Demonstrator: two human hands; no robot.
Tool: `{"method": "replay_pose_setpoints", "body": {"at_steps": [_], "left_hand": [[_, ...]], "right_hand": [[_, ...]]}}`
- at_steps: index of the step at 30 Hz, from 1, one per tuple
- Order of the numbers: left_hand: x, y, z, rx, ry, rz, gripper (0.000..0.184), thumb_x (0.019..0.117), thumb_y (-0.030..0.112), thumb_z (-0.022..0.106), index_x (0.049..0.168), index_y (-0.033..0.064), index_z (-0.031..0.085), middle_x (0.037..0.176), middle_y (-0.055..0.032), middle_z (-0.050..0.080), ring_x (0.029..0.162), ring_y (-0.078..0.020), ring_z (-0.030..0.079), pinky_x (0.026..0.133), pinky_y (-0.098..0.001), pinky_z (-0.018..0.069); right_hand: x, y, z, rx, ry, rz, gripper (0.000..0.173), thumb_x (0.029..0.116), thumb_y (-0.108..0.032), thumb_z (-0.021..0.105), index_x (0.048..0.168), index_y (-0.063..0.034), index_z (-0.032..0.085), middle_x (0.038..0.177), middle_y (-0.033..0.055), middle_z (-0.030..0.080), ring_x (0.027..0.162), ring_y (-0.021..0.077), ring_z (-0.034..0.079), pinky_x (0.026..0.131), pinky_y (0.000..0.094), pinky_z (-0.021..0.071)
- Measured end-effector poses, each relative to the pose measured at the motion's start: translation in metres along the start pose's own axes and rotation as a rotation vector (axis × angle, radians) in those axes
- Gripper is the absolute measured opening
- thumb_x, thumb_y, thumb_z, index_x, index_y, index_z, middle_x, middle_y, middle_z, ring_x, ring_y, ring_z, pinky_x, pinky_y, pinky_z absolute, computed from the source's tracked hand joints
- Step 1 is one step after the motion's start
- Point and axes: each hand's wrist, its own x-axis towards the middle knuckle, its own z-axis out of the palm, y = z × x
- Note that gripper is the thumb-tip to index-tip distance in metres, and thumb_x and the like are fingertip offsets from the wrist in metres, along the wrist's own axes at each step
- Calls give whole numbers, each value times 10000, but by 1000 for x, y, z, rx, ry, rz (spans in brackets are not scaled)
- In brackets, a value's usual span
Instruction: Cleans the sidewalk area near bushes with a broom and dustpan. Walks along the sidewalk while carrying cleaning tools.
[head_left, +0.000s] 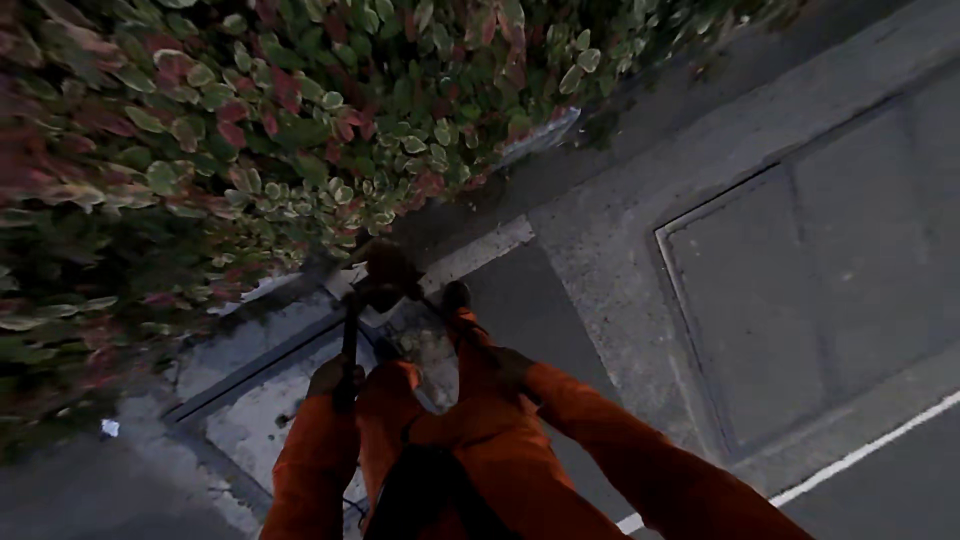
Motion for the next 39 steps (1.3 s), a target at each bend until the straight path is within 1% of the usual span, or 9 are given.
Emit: {"method": "replay_pose_setpoints", "body": {"at_steps": [4,8,13,17,19,22,27,32,39], "left_hand": [[25,-28,-89,-29,-134,26,307,1127,253,325,1062,51,547,653,-25,520,449,-78,480,395,-200,419],[13,-65,-181,-111,-203,22,360,1134,298,267,1158,67,542,686,-20,538,444,-60,484,372,-182,408],[12,-77,-299,-197,-190,-29,397,1142,329,222,1176,80,529,664,-21,536,432,-60,489,362,-182,409],[38,-59,-355,-155,-78,-8,311,1135,267,252,1078,80,495,622,-20,502,417,-77,473,360,-197,397],[53,-49,-371,-115,-2,-10,265,1127,240,293,1044,73,480,608,-25,472,406,-88,454,353,-208,391],[58,-35,-396,-74,2,-12,237,1119,232,323,1018,79,473,602,-25,462,392,-85,441,337,-200,378],[67,-34,-409,-27,-29,-28,278,1124,243,300,1003,72,482,587,-29,475,384,-86,445,334,-200,370],[69,-36,-406,2,-38,-20,320,1138,268,268,1027,68,493,594,-28,479,392,-87,448,339,-202,370],[67,-22,-389,-7,5,-68,291,1131,273,288,1016,85,478,592,-23,474,386,-85,448,332,-199,371]], "right_hand": [[-86,10,47,129,-9,9,602,1008,-200,609,1570,-213,394,1277,217,642,1046,361,671,902,577,541],[-121,-4,100,317,135,211,763,955,-97,639,1614,-259,292,977,191,638,602,255,583,550,444,525],[8,-102,134,337,402,246,717,966,-125,640,1590,-97,287,1332,256,585,1066,369,654,896,538,550],[53,-174,155,7,228,189,657,962,-161,656,1541,-34,374,1441,263,531,1300,406,555,1087,581,438],[19,-168,164,46,222,226,635,964,-136,658,1547,-131,405,1300,196,627,1078,315,653,925,507,533],[-39,-127,189,372,295,297,667,1000,-110,616,1588,-241,331,917,101,633,549,144,530,492,315,478],[-10,-144,200,463,483,362,658,982,-91,605,1575,-171,332,1068,178,624,719,225,602,647,393,537],[58,-189,170,126,223,276,629,977,-118,633,1546,-100,368,1340,262,579,1103,385,644,937,552,523],[-54,-116,192,446,195,229,722,976,-110,642,1601,-272,319,894,119,639,520,147,513,483,327,468]]}}
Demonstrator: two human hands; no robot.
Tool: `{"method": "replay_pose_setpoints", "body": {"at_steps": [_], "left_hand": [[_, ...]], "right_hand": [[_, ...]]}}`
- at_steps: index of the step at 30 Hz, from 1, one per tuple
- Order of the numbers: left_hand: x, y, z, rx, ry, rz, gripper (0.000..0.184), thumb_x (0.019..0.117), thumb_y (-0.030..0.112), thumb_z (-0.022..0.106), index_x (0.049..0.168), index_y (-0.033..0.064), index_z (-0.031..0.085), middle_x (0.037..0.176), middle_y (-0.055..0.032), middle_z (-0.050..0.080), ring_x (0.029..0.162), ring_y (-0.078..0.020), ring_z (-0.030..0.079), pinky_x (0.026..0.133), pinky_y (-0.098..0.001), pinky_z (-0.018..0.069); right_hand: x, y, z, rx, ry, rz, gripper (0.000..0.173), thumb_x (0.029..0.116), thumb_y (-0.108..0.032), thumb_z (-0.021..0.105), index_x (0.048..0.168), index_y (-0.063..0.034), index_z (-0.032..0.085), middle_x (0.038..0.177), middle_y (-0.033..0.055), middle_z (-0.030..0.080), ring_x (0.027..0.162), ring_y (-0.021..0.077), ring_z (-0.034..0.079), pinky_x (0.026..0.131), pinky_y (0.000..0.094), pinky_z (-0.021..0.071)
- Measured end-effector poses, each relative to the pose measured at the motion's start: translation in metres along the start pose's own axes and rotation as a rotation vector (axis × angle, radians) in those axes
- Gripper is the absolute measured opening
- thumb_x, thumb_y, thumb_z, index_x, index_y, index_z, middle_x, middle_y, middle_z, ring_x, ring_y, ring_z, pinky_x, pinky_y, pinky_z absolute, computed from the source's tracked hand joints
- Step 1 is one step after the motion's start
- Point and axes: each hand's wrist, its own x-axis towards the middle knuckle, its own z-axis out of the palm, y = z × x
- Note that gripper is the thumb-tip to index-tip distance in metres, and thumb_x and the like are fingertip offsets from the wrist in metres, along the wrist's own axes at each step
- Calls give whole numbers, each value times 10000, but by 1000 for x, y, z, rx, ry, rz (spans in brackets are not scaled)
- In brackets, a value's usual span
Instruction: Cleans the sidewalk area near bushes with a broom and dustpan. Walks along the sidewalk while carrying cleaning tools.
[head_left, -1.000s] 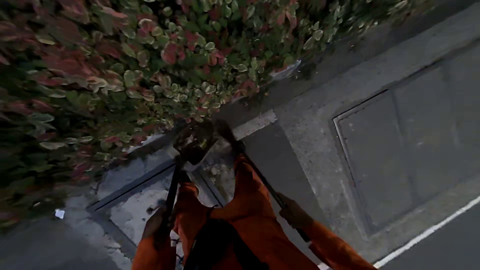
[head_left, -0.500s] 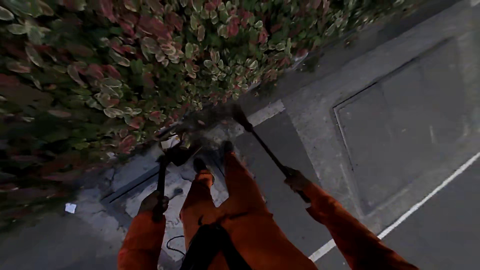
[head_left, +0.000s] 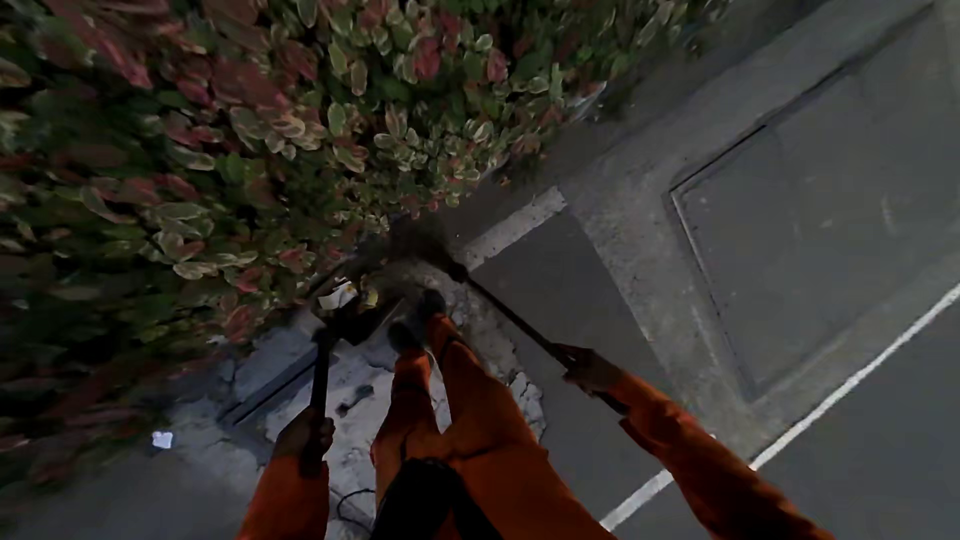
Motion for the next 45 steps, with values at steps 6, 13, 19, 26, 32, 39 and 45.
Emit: {"method": "replay_pose_setpoints", "body": {"at_steps": [6,13,19,26,32,39,45], "left_hand": [[-11,17,20,17,-23,-6,298,1129,266,274,1003,94,482,584,-16,478,391,-77,457,336,-197,379],[-15,22,28,33,12,-2,320,1135,276,260,1046,76,494,608,-31,498,397,-90,477,332,-202,394],[-16,24,24,56,22,3,279,1129,246,294,1050,70,496,620,-34,497,403,-89,462,345,-203,388],[0,19,-33,-5,-84,-2,284,1122,257,302,1022,69,491,609,-30,499,403,-84,472,348,-197,398],[17,-23,-168,-80,-234,15,338,1141,307,243,1110,96,505,665,-20,538,433,-58,484,363,-176,396],[45,-21,-281,-150,-170,10,302,1125,251,263,1028,75,489,642,-18,492,421,-63,465,356,-175,392],[59,-7,-303,-47,-97,-9,255,1128,248,304,1025,78,464,591,-21,455,387,-79,445,348,-192,391]], "right_hand": [[82,-37,-38,130,384,69,639,991,-78,587,1573,-115,327,1236,242,609,915,329,653,795,482,554],[172,-80,-56,-44,304,92,754,938,-124,695,1575,-114,291,1227,285,615,964,405,670,827,561,559],[69,-74,94,-340,-94,-24,834,934,-202,696,1607,-151,206,1275,269,613,1045,421,672,879,602,548],[5,-39,160,-255,-160,-85,721,940,-116,686,1581,-238,378,1201,250,654,899,387,683,785,575,562],[-25,-43,271,-31,174,-94,748,915,-146,678,1586,-153,348,1310,200,637,1097,318,671,947,526,550],[33,-145,369,-400,62,-50,754,944,-234,676,1591,-105,310,1469,242,518,1331,393,536,1100,594,429],[-48,-83,383,-49,45,41,739,961,-110,651,1604,-246,315,982,148,661,585,186,550,538,370,493]]}}
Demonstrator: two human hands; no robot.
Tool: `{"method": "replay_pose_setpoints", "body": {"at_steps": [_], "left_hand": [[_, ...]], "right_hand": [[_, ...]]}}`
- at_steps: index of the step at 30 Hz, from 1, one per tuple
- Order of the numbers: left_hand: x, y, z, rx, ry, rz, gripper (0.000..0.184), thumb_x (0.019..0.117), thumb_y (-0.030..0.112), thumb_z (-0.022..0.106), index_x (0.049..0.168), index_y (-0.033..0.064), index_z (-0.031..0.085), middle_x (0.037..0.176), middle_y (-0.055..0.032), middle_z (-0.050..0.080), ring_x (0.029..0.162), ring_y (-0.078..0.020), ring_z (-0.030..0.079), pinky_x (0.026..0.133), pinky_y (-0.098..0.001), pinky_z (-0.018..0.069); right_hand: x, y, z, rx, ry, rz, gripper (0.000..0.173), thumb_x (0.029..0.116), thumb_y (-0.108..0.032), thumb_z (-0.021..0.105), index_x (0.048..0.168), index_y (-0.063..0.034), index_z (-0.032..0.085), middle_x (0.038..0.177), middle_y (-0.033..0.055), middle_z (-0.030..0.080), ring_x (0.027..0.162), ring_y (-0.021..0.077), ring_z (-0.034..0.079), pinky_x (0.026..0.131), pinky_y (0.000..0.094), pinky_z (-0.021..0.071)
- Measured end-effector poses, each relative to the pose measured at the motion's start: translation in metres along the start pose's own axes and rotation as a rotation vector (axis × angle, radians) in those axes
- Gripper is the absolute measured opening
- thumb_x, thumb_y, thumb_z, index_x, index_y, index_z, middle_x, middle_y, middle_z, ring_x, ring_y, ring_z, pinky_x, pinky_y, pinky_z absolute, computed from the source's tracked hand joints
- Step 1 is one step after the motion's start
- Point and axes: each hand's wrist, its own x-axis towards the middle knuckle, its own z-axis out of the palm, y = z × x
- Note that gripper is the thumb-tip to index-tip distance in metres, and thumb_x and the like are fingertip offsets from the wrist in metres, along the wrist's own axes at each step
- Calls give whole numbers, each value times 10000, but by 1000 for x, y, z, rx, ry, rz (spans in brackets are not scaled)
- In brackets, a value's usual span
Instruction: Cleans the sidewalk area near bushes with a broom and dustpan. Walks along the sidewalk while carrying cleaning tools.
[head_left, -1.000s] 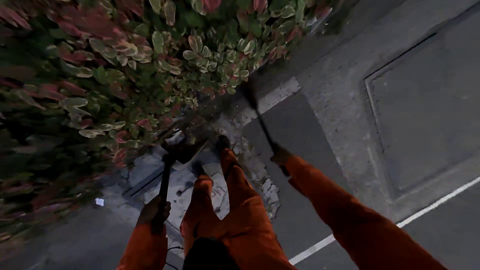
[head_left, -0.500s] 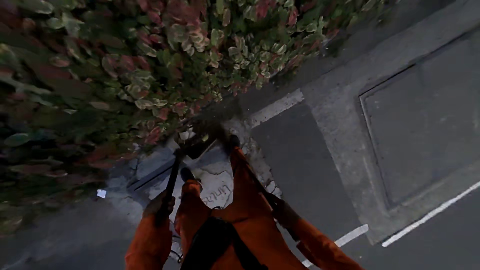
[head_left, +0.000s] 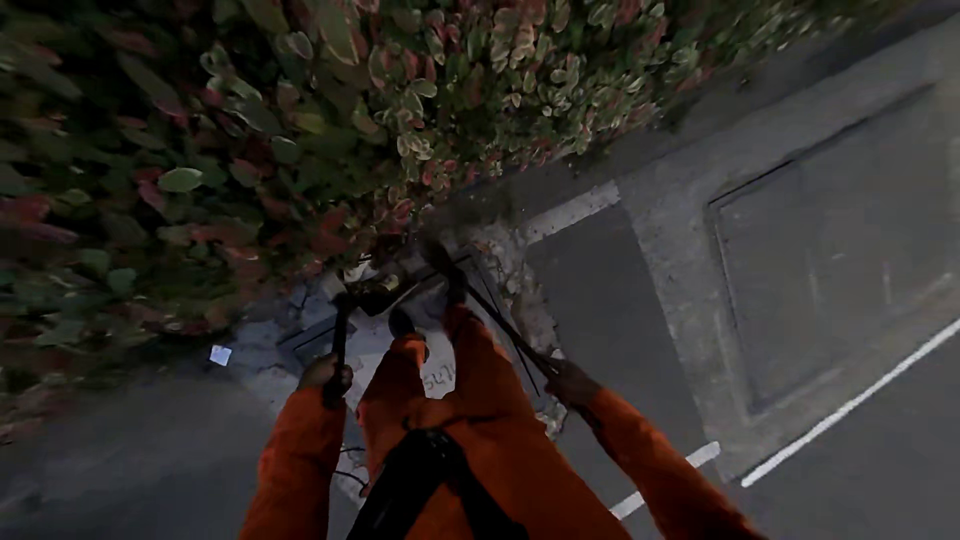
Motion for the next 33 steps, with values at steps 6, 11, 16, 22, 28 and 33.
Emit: {"method": "replay_pose_setpoints", "body": {"at_steps": [6,11,16,22,28,33], "left_hand": [[19,-23,-10,20,-2,39,231,1127,230,310,1047,70,456,606,-33,468,396,-88,454,351,-199,397],[20,-23,-12,126,29,52,259,1130,255,302,1088,73,482,640,-31,471,431,-104,451,378,-224,400],[19,-20,-21,72,-10,33,269,1130,264,291,1055,82,474,632,-23,473,416,-92,460,361,-209,401],[2,-24,-48,-87,-76,-1,329,1130,289,250,1034,84,489,613,-18,488,403,-74,461,343,-190,382],[38,-16,-76,56,-31,87,253,1124,175,314,1052,33,510,682,-38,498,474,-94,481,418,-208,424],[29,-18,-133,28,-77,63,296,1116,225,332,983,44,524,622,-29,509,424,-77,470,376,-190,406]], "right_hand": [[18,-10,43,176,231,93,648,971,-108,624,1558,-103,350,1097,210,638,770,271,635,704,450,554],[32,5,-11,1,-20,45,663,980,-115,620,1578,-201,346,1040,152,647,684,209,592,623,395,528],[-33,47,-4,172,-10,-29,780,947,-71,674,1611,-254,308,821,102,611,482,139,490,444,311,456],[46,-64,41,-15,216,-32,724,970,-130,635,1595,-66,275,1402,271,551,1168,387,629,986,545,517],[51,-106,88,-377,-80,-76,705,947,-145,663,1566,-134,326,1281,270,610,1026,426,666,872,606,536],[-12,-37,140,-135,-109,-147,747,950,-104,680,1598,-241,336,1004,187,670,639,233,590,599,428,518]]}}
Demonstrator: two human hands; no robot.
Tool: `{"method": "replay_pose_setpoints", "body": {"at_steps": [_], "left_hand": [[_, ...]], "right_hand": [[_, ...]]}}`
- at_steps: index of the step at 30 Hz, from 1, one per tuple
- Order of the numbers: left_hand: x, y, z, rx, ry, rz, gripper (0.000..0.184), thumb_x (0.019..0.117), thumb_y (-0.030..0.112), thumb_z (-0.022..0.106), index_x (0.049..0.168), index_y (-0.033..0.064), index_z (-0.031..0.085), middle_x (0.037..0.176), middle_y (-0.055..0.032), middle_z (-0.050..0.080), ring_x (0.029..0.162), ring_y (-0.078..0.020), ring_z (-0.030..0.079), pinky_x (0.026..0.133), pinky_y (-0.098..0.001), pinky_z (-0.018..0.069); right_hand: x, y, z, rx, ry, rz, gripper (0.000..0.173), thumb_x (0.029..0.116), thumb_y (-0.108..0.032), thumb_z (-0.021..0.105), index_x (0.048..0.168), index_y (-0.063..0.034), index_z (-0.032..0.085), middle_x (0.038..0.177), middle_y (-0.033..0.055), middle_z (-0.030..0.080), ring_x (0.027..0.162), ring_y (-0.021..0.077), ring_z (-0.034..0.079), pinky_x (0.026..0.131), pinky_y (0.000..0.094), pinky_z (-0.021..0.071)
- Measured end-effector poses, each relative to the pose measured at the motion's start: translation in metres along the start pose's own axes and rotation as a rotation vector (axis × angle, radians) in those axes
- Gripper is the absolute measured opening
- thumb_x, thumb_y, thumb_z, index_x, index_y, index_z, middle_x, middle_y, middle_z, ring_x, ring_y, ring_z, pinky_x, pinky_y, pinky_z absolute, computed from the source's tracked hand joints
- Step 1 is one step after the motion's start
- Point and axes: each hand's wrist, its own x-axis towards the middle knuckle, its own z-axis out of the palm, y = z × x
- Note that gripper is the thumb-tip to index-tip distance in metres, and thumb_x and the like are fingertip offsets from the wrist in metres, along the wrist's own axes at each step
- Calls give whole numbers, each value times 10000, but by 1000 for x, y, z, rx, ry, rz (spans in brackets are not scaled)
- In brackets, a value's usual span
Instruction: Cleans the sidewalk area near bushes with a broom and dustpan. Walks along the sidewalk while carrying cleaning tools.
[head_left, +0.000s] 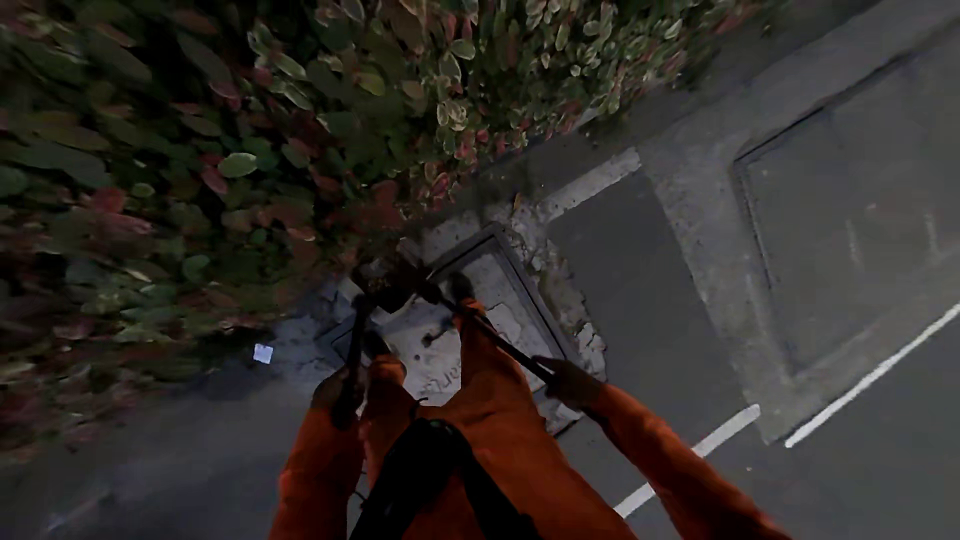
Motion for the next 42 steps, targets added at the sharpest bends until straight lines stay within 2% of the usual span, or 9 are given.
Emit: {"method": "replay_pose_setpoints", "body": {"at_steps": [3,9,13,20,26,30,32,36,42], "left_hand": [[-2,-17,-56,-12,-52,-21,306,1126,260,299,1081,56,522,649,-33,528,427,-76,491,366,-191,412],[-11,-23,-120,-72,-26,-38,332,1132,286,236,1070,83,492,642,-25,507,412,-73,469,352,-189,386],[23,-2,-126,-63,17,-49,272,1116,218,258,1010,69,459,616,-29,469,397,-75,446,341,-184,378],[11,-7,-114,8,16,-27,286,1116,219,281,989,66,486,627,-28,499,416,-64,477,358,-169,398],[10,-14,-78,43,81,-28,321,1114,224,275,946,70,502,614,-28,529,418,-64,500,357,-171,412],[7,-7,-57,85,85,-70,337,1117,252,253,949,95,499,603,-8,525,410,-49,498,359,-155,411],[4,-3,-48,103,114,-69,328,1116,258,263,961,95,503,619,-9,526,414,-52,496,359,-162,416],[0,0,-32,93,169,-69,305,1115,252,286,972,97,508,639,-8,537,432,-50,504,368,-161,413],[-9,6,-16,58,195,-60,301,1116,238,276,979,85,496,608,-17,506,413,-53,486,353,-166,402]], "right_hand": [[-20,16,73,106,176,16,732,924,-76,671,1582,-180,369,1024,220,667,674,274,621,620,468,543],[71,-81,101,-91,325,162,710,938,-123,657,1569,-71,336,1372,272,575,1209,410,612,1016,573,491],[79,-110,106,-418,129,77,709,903,-84,662,1544,-68,359,1356,275,585,1244,446,584,1019,626,465],[19,28,91,-54,235,46,778,887,-61,697,1582,-228,391,1234,251,661,1015,416,676,880,608,535],[56,40,-36,-77,461,328,840,906,-113,679,1622,-118,241,1463,268,516,1313,446,541,1071,624,436],[94,82,-166,-295,424,423,657,963,-176,664,1526,12,383,1347,313,579,1247,476,577,1015,634,471],[71,123,-201,-428,385,381,645,965,-141,657,1551,-96,392,1246,300,639,1149,488,628,932,645,509],[-19,208,-198,-428,348,344,856,960,-65,580,1631,-407,173,1196,289,668,1065,510,653,863,678,511],[0,149,-158,-268,341,335,803,983,-120,553,1651,-284,139,1253,304,639,1126,500,637,942,660,496]]}}
